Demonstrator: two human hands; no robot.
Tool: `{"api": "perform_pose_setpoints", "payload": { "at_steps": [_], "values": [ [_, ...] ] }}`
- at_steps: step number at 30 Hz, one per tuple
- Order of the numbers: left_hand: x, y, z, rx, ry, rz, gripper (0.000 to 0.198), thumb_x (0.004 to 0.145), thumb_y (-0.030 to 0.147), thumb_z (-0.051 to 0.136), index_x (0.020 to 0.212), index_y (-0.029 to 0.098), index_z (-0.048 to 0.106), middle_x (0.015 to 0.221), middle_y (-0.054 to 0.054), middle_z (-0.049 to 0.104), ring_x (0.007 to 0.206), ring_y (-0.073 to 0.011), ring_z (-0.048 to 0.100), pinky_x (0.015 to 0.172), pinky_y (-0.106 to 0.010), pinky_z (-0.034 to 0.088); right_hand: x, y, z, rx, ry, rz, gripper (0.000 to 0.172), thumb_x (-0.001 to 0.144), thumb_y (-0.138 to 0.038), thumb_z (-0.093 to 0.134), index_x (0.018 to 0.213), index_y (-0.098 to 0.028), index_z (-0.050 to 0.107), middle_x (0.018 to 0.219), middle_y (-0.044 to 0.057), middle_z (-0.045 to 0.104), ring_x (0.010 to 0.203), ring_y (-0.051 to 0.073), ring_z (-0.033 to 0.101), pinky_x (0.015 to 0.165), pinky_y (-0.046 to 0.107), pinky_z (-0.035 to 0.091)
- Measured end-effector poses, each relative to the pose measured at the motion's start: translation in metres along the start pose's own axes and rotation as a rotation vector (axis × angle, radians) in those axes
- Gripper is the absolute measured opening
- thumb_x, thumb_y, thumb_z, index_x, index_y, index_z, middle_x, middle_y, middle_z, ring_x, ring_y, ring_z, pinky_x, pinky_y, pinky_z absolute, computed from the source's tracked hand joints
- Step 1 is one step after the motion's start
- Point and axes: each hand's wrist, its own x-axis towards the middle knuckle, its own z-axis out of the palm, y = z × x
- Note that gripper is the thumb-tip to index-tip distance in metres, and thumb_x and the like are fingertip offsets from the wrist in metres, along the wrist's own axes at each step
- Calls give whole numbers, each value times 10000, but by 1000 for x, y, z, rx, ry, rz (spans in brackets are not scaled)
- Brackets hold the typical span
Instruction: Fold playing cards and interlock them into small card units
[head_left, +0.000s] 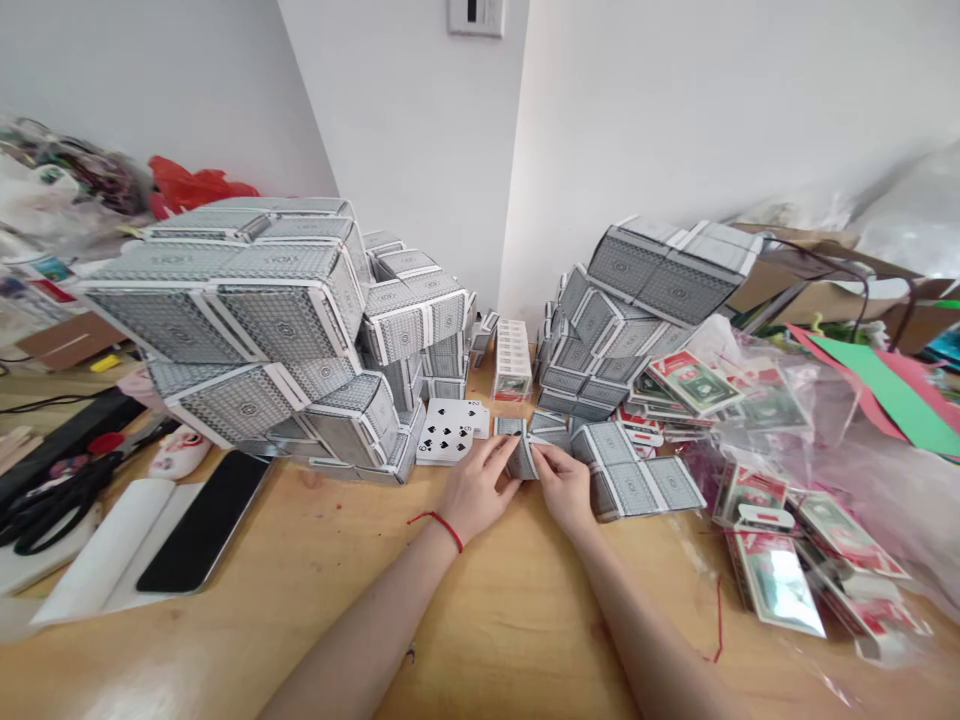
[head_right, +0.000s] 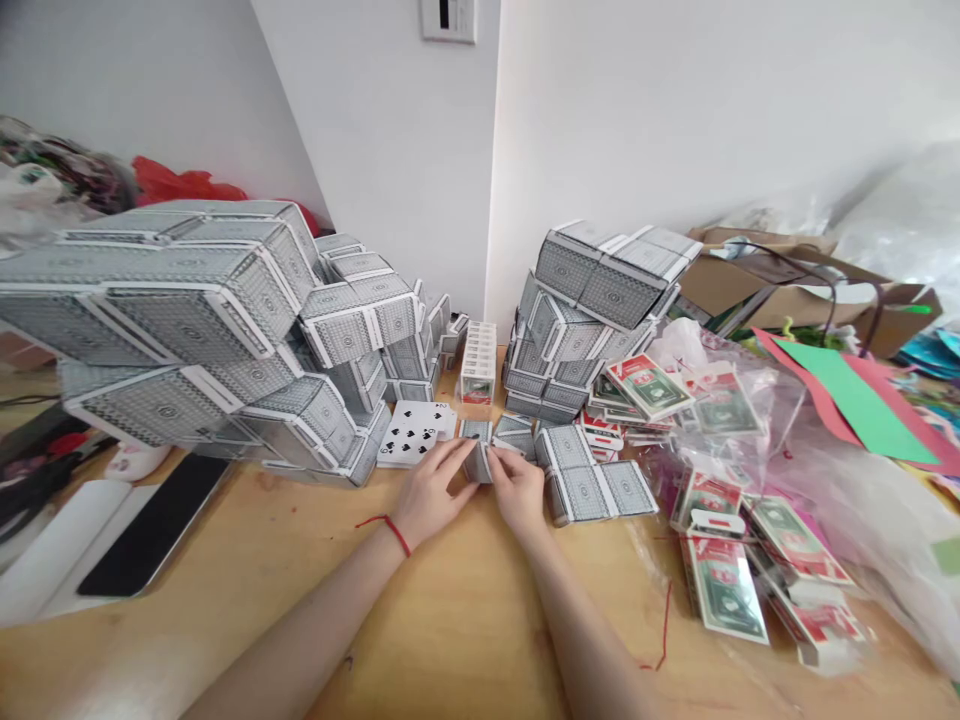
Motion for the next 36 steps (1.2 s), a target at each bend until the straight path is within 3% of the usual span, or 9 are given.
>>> {"api": "perform_pose_setpoints", "payload": {
  "at_steps": [9,15,20,26,32,36],
  "values": [
    [0,1,2,11,6,-13,507,752,288,528,1236,242,384,1179,-72,475,1035,-203,495,898,-379,436,-2,-3,-1,-24,-89,-44,340,815,-384,424,898,-151,658,809,62,682,797,230,608,714,339,472],
    [0,-1,3,22,29,-17,507,755,274,520,1241,232,383,1162,-77,482,1054,-204,477,899,-364,433,-3,1,1,-11,-163,-91,337,762,-331,521,1046,-167,599,992,94,646,911,245,591,789,362,465],
    [-1,-2,3,44,37,-20,507,744,264,534,1231,241,395,1150,-69,488,1044,-201,481,902,-360,429,-3,6,2,-45,-180,-116,325,773,-289,494,1063,-179,588,987,94,648,900,251,596,802,397,460],
    [0,-3,5,0,33,-27,512,743,239,525,1237,235,388,1150,-83,466,1030,-207,472,869,-376,439,-3,0,2,-86,-195,-114,251,781,-281,464,968,-175,594,899,81,659,773,220,610,703,343,480],
    [2,5,-1,-100,-27,14,508,706,225,550,1200,231,431,1092,-83,469,1029,-219,448,887,-411,410,-5,-8,3,-166,-127,-139,193,784,-304,469,902,-168,540,833,62,624,753,189,562,672,286,438],
    [3,10,-5,-225,-75,-53,572,668,211,586,1209,215,400,1138,-83,434,1084,-219,416,930,-391,378,-6,-7,5,-192,-121,-78,201,831,-352,390,760,-187,482,620,-1,531,546,138,474,517,241,383]
  ]
}}
